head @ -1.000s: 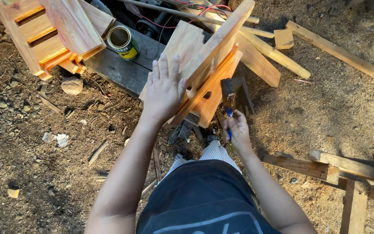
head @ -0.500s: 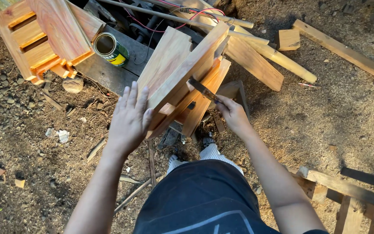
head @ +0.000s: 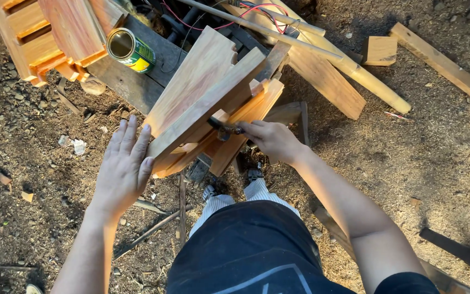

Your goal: The person is painting or applying varnish to several small wooden furniture pieces using a brush.

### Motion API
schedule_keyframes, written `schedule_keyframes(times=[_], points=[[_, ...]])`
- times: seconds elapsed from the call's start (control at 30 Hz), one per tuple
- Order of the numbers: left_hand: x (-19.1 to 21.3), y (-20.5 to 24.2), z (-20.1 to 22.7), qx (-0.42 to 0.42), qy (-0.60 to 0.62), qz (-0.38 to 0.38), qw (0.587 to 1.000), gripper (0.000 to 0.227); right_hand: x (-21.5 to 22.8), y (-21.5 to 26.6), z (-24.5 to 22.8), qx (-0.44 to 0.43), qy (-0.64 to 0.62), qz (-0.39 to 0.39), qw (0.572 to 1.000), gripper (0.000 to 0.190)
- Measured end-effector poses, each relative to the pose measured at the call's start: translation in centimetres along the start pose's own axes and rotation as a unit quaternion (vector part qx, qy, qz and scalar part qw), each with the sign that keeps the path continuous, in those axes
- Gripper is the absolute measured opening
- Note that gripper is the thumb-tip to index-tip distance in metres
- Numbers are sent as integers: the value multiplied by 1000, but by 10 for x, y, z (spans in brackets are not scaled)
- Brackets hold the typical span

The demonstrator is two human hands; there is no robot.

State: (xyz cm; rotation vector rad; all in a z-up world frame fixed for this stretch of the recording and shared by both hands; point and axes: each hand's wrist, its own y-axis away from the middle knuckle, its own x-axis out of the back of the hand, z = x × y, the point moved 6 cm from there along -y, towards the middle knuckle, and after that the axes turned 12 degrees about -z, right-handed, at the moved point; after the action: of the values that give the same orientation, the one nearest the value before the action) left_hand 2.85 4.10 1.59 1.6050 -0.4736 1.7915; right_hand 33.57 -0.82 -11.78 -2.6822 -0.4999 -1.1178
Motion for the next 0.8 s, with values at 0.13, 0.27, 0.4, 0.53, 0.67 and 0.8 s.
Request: schedule_keyframes(times=[0.13,0.27,0.4,0.53,0.67,0.8], points=[[-1,3,4,12,-12,-18,1000,60,2,3,5,24,50,-50,997,44],[-4,8,7,23,-9,-22,999,65,13,3,0,-13,122,-93,988,45],[-5,15,12,52,6,-34,998,66,31,10,-22,66,13,-2,998,45],[-7,15,13,54,3,-36,998,68,11,7,-6,65,3,-43,997,42],[-9,21,8,62,-7,-39,997,69,-3,8,2,-19,83,-105,991,45],[-9,21,6,49,-5,-27,998,69,13,15,-16,88,-20,9,996,44]])
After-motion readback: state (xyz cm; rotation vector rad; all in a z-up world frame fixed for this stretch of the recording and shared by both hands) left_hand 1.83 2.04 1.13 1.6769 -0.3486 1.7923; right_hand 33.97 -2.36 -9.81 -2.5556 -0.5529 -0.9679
